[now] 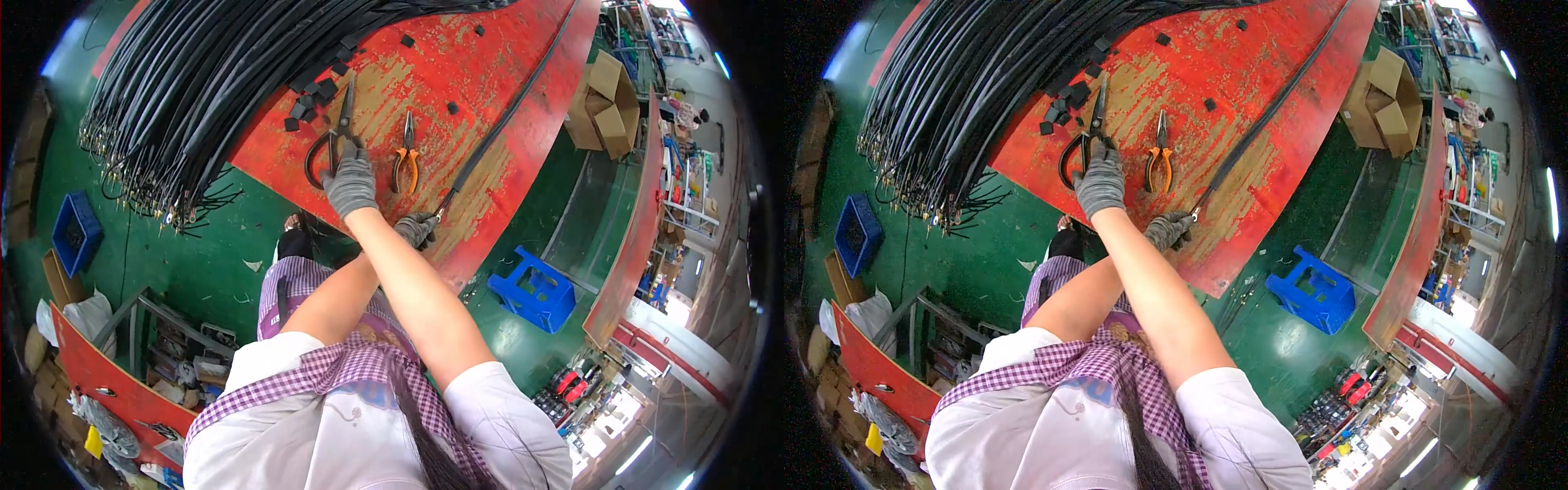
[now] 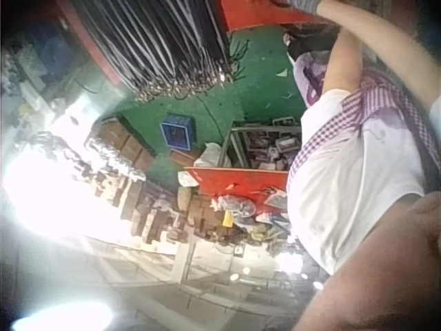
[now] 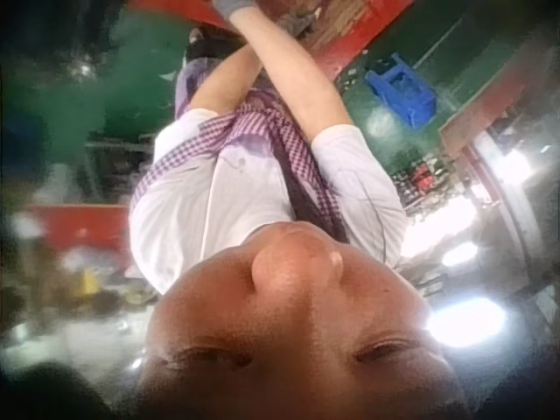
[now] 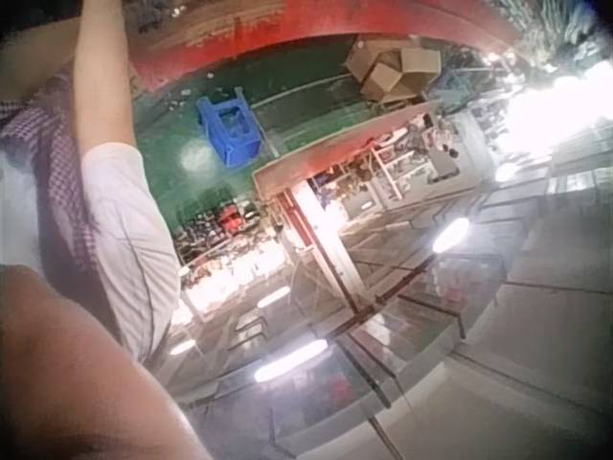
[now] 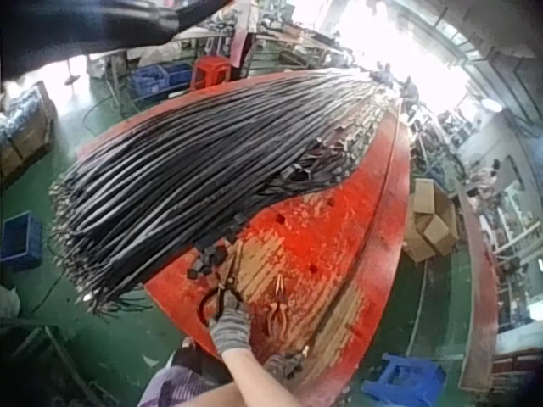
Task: The person uses wire cutters to strip the outer insulation from black cables and cut them to length on a red workbench. They handle the cables by hand, stripping the ends and placing the finished pieces into a pile on the floor.
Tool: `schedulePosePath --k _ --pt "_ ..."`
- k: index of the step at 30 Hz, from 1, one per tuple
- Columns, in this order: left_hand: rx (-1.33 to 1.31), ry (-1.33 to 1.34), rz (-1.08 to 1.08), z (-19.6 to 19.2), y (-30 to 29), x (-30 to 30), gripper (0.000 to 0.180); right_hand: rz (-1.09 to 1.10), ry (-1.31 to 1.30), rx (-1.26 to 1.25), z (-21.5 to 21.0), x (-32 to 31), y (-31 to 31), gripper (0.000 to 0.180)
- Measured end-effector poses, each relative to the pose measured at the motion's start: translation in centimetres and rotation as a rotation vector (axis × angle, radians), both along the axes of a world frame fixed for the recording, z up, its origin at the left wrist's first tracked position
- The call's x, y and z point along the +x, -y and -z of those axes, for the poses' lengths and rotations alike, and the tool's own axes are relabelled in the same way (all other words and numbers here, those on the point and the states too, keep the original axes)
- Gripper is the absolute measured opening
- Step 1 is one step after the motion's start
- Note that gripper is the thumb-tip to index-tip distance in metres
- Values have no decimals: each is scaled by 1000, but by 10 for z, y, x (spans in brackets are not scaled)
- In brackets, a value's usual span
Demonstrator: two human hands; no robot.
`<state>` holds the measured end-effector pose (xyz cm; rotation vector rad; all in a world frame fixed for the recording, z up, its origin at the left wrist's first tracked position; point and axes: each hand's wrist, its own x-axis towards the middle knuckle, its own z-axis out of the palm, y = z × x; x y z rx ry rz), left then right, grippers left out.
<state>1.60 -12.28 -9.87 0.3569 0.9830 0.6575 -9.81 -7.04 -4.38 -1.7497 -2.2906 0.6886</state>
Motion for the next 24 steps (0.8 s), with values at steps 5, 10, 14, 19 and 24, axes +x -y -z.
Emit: schedulePosePath --k 5,10,14,19,24 --pt "-54 41 -16 -7 4 -4 23 278 -158 -318 3 -3 -12 68" --pt "-87 88 -45 -10 3 -7 25 313 -427 -599 -41 43 -8 59" --pt "-120 196 -77 -14 -6 -8 26 304 -978 -334 -76 114 42 44" --pt "-33 -48 -93 -31 -11 -4 22 708 -1098 -611 -80 202 101 18" --pt "26 -174 -54 -33 28 -15 26 650 -904 -584 -47 235 155 15"
